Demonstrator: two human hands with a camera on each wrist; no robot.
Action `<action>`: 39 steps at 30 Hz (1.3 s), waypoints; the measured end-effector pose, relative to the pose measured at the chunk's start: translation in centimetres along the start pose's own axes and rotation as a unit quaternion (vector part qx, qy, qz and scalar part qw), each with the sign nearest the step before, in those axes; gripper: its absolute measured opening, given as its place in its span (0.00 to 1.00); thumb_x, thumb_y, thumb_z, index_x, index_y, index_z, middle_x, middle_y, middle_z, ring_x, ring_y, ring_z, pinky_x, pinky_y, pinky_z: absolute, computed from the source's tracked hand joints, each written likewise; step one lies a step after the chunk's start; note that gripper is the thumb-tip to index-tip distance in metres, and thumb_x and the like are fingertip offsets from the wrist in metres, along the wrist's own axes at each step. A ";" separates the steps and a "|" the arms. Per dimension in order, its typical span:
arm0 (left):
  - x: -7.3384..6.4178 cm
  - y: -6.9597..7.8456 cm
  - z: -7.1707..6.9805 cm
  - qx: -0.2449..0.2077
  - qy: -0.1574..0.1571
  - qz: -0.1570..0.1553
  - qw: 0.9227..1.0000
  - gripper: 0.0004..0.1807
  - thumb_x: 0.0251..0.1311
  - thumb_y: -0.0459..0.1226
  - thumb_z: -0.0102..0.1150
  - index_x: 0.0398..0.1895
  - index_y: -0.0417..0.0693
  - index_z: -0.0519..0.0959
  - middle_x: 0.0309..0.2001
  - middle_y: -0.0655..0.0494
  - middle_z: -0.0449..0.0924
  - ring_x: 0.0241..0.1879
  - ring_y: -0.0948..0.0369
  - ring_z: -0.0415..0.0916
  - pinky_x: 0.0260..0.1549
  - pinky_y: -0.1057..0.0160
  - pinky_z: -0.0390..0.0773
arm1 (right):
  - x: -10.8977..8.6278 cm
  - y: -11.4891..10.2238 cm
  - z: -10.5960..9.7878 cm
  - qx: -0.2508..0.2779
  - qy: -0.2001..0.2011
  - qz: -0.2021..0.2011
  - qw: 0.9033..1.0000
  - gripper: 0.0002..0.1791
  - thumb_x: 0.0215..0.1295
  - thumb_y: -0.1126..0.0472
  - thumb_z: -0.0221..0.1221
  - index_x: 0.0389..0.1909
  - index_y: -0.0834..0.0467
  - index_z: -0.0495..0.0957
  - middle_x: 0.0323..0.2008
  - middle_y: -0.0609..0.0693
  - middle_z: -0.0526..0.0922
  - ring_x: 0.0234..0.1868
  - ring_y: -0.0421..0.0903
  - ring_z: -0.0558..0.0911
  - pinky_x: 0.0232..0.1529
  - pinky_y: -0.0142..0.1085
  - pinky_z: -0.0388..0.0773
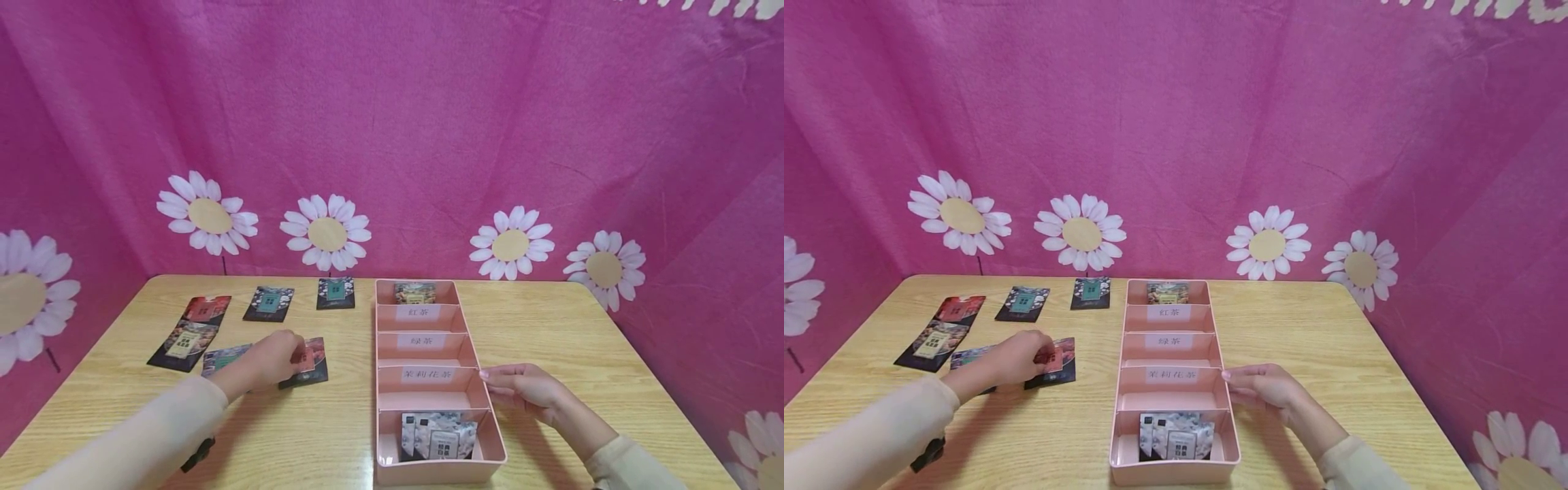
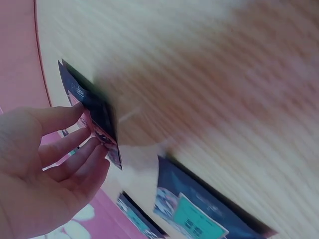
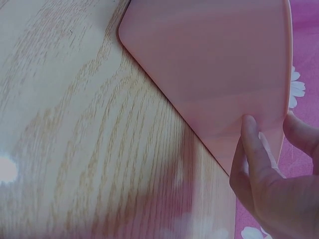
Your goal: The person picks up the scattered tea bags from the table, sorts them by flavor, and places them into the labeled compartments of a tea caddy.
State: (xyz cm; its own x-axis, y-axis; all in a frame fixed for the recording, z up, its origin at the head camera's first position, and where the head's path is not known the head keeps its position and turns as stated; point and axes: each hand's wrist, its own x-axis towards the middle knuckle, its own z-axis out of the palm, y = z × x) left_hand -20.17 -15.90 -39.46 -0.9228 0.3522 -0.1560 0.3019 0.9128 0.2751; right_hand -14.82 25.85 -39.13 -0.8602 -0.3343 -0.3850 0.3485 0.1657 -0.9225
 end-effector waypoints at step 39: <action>-0.4 0.9 0.2 -0.061 -0.017 -0.001 0.998 0.24 0.48 0.41 0.72 0.47 0.37 0.79 0.38 0.52 0.76 0.36 0.61 0.70 0.43 0.57 0.77 | 0.0 0.1 -0.1 0.024 -0.015 -0.004 1.000 0.29 0.65 0.59 0.60 0.56 0.80 0.68 0.39 0.45 0.87 0.42 0.36 0.84 0.49 0.34 0.82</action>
State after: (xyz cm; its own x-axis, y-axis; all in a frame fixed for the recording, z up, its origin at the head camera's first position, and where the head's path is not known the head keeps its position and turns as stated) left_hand -19.48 -15.18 -39.32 -0.9137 0.3600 -0.1885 0.2672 0.8818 0.3887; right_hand -14.88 25.98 -39.21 -0.8522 -0.3631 -0.3767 0.3588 0.1184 -0.9259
